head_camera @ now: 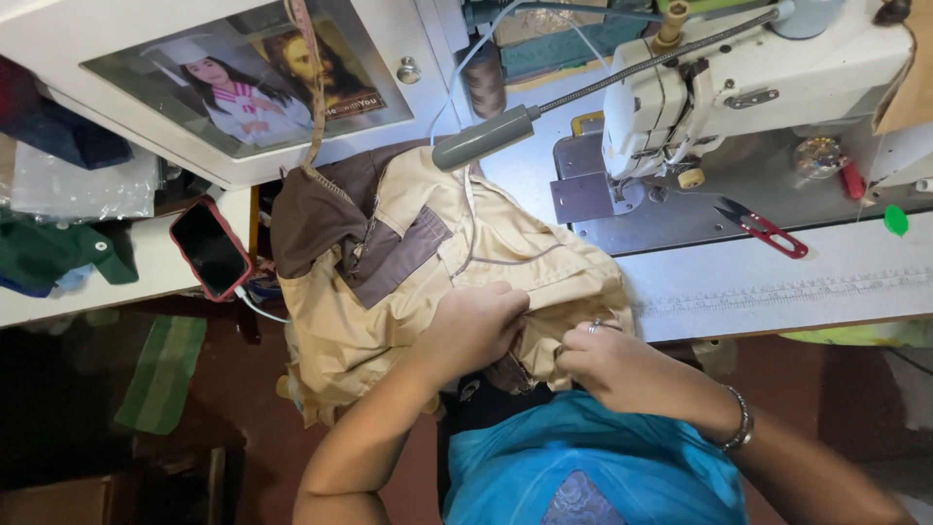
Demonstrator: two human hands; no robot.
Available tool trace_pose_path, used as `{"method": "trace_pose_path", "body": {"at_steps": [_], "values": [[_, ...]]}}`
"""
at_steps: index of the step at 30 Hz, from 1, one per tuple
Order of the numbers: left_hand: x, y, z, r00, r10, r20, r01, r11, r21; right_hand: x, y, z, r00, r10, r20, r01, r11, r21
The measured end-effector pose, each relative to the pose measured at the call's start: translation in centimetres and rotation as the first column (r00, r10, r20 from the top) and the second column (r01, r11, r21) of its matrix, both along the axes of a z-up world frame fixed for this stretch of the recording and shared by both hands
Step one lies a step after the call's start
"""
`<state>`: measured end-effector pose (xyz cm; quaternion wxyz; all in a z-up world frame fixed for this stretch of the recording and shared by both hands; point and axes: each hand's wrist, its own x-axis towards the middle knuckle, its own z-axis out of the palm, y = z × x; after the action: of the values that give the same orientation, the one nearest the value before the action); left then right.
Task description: The person uses scissors to cut threads and fabric from a beige and brown garment. They manipulate the fabric with both hands, pulling and trimming excess material while working at a sewing machine table.
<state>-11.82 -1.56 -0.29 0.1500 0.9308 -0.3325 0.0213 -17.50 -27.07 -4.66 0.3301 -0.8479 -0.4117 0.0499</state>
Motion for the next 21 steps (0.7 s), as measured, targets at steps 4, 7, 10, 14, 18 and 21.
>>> {"method": "trace_pose_path", "body": {"at_steps": [4, 7, 10, 14, 18, 21], "values": [[-0.5, 0.3, 6.9, 0.958, -0.034, -0.284, -0.022, 0.981, -0.193, 1.1, 1.4, 3.2, 1.000, -0.028, 0.010, 0.028, 0.999, 0.039], [-0.5, 1.0, 6.8, 0.857, -0.083, -0.509, -0.177, 0.880, -0.440, 2.3, 2.6, 1.9, 1.000, 0.006, -0.007, -0.005, 0.986, 0.169], [-0.8, 1.5, 5.4, 0.723, -0.337, -0.604, -0.225, 0.711, -0.667, 4.0, 2.8, -4.0, 0.983, -0.081, 0.164, 0.063, 0.992, 0.112], [-2.0, 2.4, 3.4, 0.528, -0.619, -0.582, -0.441, 0.387, -0.810, 5.9, 3.4, -2.8, 0.866, -0.211, 0.453, 0.262, 0.964, -0.054], [-1.8, 4.8, 4.4, 0.746, -0.312, -0.588, -0.505, 0.311, -0.805, 9.2, 5.2, 0.9, 0.591, -0.248, 0.768, 0.549, 0.821, -0.158], [0.1, 5.7, 5.4, 0.944, 0.260, -0.203, -0.316, 0.533, -0.785, 8.1, 6.6, 7.4, 0.594, -0.276, 0.756, 0.555, 0.821, -0.136]]}}
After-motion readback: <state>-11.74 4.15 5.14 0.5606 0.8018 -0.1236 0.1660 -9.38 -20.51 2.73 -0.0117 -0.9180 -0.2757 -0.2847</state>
